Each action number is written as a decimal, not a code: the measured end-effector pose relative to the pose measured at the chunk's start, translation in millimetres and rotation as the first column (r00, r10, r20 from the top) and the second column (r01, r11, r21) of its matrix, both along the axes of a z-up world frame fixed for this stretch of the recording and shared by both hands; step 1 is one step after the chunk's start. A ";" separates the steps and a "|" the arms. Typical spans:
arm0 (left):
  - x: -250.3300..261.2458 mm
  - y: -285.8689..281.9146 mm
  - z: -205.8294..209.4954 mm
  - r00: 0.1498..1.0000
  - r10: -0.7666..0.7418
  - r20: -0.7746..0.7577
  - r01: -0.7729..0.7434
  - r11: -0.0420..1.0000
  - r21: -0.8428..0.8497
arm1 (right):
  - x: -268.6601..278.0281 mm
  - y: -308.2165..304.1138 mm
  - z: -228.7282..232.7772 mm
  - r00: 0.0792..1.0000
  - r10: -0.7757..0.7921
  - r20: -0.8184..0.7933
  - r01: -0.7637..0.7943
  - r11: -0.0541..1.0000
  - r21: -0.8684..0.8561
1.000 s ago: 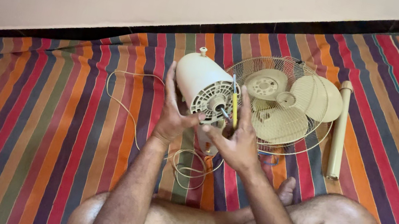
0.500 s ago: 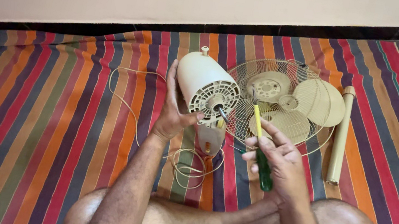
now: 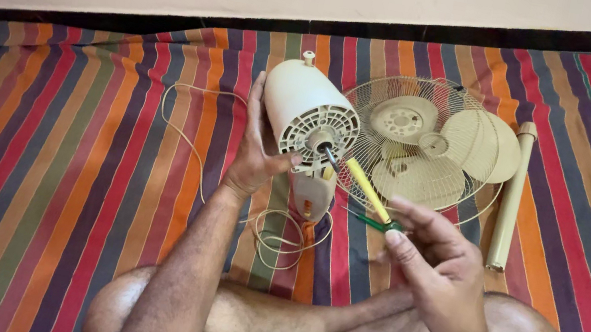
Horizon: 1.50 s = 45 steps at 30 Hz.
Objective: The person sits on a striped mat and works on a disassembled electric fan motor. They hold the motor housing, rotate the shaft by hand, and use a screwdriver to adjust internal components near the shaft. The fan blades and cage lie nearby on the mat.
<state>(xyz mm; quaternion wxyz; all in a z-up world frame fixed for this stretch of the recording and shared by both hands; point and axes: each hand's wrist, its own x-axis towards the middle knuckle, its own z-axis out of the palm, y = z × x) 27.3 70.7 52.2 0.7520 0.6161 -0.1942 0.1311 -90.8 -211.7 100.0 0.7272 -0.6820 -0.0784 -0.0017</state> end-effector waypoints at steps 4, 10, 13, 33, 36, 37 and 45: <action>2.8 2.1 -2.7 1.000 0.006 0.015 -0.006 1.000 -0.019 | -22.9 13.5 22.5 0.975 -0.102 0.200 0.158 0.944 -0.289; 4.6 5.2 -8.1 0.999 0.006 0.053 -0.003 0.998 -0.059 | -33.7 39.9 42.6 0.876 -0.048 0.481 0.285 0.855 -0.434; 5.4 7.2 -8.9 0.999 0.015 0.028 -0.013 0.998 -0.069 | -34.6 50.3 46.6 0.877 -0.059 0.476 0.299 0.843 -0.448; 4.3 6.0 -7.7 1.000 0.012 0.027 -0.010 0.997 -0.077 | -36.0 61.3 47.0 0.861 -0.064 0.504 0.334 0.819 -0.466; 2.8 6.8 -6.9 1.000 0.009 0.012 -0.008 0.997 -0.075 | -36.4 60.7 47.0 0.864 -0.075 0.499 0.336 0.823 -0.458; 2.8 6.8 -7.0 1.000 0.012 0.010 -0.011 0.997 -0.070 | -36.3 60.5 46.8 0.865 -0.076 0.496 0.338 0.818 -0.465; 3.1 4.4 -6.7 1.000 -0.006 0.024 0.008 0.994 -0.104 | -37.3 59.3 44.3 0.853 -0.044 0.520 0.340 0.803 -0.490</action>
